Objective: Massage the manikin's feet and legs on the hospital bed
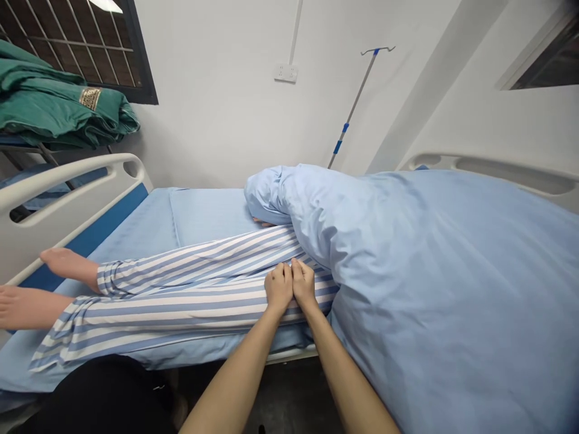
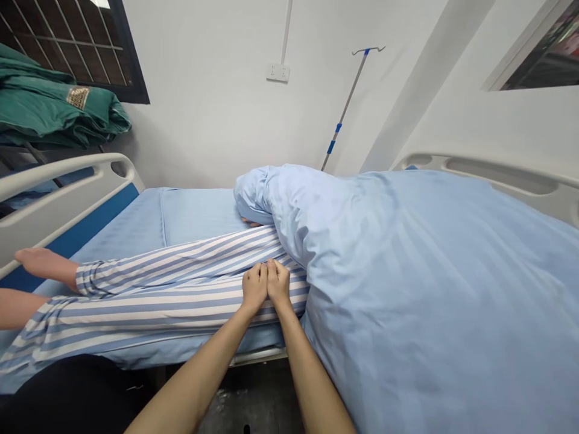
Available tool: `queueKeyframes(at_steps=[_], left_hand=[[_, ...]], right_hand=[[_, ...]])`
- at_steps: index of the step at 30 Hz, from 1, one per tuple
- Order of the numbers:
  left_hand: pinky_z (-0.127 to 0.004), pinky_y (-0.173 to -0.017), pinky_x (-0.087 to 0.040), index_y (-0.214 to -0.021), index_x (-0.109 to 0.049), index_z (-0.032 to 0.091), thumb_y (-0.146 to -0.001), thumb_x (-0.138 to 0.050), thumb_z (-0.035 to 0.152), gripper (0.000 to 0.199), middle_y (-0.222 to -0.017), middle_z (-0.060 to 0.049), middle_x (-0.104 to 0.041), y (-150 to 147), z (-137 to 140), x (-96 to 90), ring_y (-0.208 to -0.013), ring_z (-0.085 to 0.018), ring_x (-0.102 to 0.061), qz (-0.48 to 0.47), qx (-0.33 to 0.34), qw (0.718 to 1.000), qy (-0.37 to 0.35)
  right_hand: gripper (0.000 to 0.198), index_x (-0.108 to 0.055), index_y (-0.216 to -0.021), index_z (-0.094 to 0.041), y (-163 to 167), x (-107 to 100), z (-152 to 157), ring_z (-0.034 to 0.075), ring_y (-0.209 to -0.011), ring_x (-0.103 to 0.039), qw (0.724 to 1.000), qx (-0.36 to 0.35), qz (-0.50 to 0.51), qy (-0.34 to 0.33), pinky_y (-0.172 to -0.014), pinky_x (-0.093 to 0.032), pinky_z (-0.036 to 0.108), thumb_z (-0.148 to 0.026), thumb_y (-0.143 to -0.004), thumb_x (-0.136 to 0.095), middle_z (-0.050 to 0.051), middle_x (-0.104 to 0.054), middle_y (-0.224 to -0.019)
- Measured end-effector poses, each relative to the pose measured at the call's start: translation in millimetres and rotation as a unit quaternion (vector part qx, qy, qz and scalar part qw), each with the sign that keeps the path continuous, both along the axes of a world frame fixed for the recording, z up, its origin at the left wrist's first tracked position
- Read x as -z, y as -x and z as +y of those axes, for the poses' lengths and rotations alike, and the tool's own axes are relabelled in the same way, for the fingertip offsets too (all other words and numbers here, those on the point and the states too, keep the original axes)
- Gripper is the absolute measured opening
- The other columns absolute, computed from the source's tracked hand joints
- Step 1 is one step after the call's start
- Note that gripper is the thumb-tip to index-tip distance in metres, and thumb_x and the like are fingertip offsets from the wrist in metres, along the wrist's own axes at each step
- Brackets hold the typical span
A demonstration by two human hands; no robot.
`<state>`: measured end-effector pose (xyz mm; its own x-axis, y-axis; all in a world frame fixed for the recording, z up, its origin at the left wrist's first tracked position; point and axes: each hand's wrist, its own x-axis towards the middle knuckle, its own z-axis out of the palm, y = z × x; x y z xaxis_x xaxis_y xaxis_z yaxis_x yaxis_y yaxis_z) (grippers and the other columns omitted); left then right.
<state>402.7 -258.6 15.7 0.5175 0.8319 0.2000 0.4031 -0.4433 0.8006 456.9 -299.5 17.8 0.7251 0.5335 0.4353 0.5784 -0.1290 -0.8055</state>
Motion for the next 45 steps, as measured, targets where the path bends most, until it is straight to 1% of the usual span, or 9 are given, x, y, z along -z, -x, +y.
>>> queueKeyframes(at_steps=[4,11,16,20,27,33,37,41,45], left_hand=[[-0.024,-0.063,-0.032,-0.078,-0.058,0.018,-0.090,-0.030,0.031,0.033,-0.075,-0.005,-0.063,3,2,7.6,-0.068,-0.014,-0.055,0.039,0.022,0.998,-0.054],[-0.025,-0.063,-0.031,-0.076,-0.058,0.019,-0.089,-0.035,0.030,0.029,-0.075,-0.005,-0.065,5,4,7.5,-0.070,-0.015,-0.055,0.031,0.020,0.998,-0.044],[-0.026,-0.064,-0.032,-0.074,-0.060,0.019,-0.088,-0.033,0.031,0.032,-0.075,-0.005,-0.066,4,1,1.8,-0.072,-0.016,-0.057,0.060,0.012,0.997,-0.041],[-0.026,-0.064,-0.032,-0.074,-0.061,0.019,-0.088,-0.033,0.030,0.033,-0.075,-0.006,-0.066,3,-2,-2.5,-0.072,-0.016,-0.057,0.078,0.008,0.996,-0.046],[-0.025,-0.063,-0.032,-0.072,-0.062,0.019,-0.086,-0.037,0.029,0.030,-0.076,-0.006,-0.066,5,-2,-8.3,-0.072,-0.016,-0.057,0.085,0.022,0.996,-0.022],[-0.023,-0.057,-0.030,-0.059,-0.055,0.018,-0.084,-0.037,0.030,0.034,-0.060,-0.001,-0.059,-3,-4,-21.6,-0.059,-0.011,-0.049,-0.039,0.052,0.998,0.007],[-0.023,-0.056,-0.031,-0.059,-0.054,0.018,-0.086,-0.033,0.030,0.036,-0.058,0.000,-0.058,-11,-11,-13.2,-0.056,-0.011,-0.047,-0.067,0.035,0.996,0.039],[-0.026,-0.064,-0.034,-0.071,-0.060,0.020,-0.087,-0.033,0.031,0.034,-0.070,-0.004,-0.065,-10,-16,1.5,-0.066,-0.015,-0.055,-0.004,0.024,1.000,-0.005],[-0.027,-0.066,-0.036,-0.077,-0.061,0.021,-0.088,-0.030,0.032,0.035,-0.075,-0.006,-0.066,-6,-16,6.3,-0.071,-0.017,-0.057,0.026,0.019,0.999,-0.023]], right_hand=[[0.042,-0.042,-0.057,-0.019,4,-2,-1,0.011,-0.053,-0.037,0.999,0.007,-0.036,0.038,-0.050,-0.027,0.023,-0.044,-0.086,-0.025,-0.001,-0.044,-0.050],[0.033,-0.051,-0.057,-0.018,2,-26,-12,0.012,-0.052,-0.042,0.988,-0.007,-0.123,0.088,-0.052,-0.021,0.025,-0.040,-0.080,-0.043,0.002,-0.050,-0.049],[0.037,-0.051,-0.058,-0.018,-9,-14,-13,0.012,-0.048,-0.040,0.975,0.004,-0.180,0.134,-0.052,-0.021,0.026,-0.036,-0.086,-0.034,0.003,-0.053,-0.051],[0.042,-0.049,-0.055,-0.018,-16,1,-11,0.011,-0.048,-0.037,0.982,0.054,-0.139,0.118,-0.052,-0.022,0.025,-0.037,-0.088,-0.030,0.003,-0.053,-0.050],[0.043,-0.045,-0.053,-0.018,-17,-1,-12,0.010,-0.047,-0.035,0.992,0.024,-0.097,0.075,-0.050,-0.024,0.024,-0.040,-0.088,-0.031,-0.001,-0.048,-0.048],[0.042,-0.043,-0.056,-0.018,-22,1,-14,0.011,-0.051,-0.039,0.999,-0.017,-0.047,0.006,-0.051,-0.030,0.023,-0.046,-0.086,-0.033,-0.002,-0.046,-0.051],[0.043,-0.042,-0.056,-0.018,-22,-2,-17,0.011,-0.052,-0.038,1.000,-0.017,-0.011,-0.015,-0.050,-0.032,0.023,-0.052,-0.083,-0.034,-0.002,-0.044,-0.051],[0.044,-0.036,-0.054,-0.019,-21,-3,-18,0.010,-0.050,-0.033,1.000,0.002,-0.010,-0.003,-0.047,-0.029,0.023,-0.054,-0.082,-0.037,-0.004,-0.035,-0.048],[0.044,-0.038,-0.054,-0.019,-22,1,-18,0.011,-0.050,-0.035,0.999,-0.004,-0.027,0.024,-0.049,-0.030,0.023,-0.053,-0.082,-0.036,-0.004,-0.037,-0.048]])
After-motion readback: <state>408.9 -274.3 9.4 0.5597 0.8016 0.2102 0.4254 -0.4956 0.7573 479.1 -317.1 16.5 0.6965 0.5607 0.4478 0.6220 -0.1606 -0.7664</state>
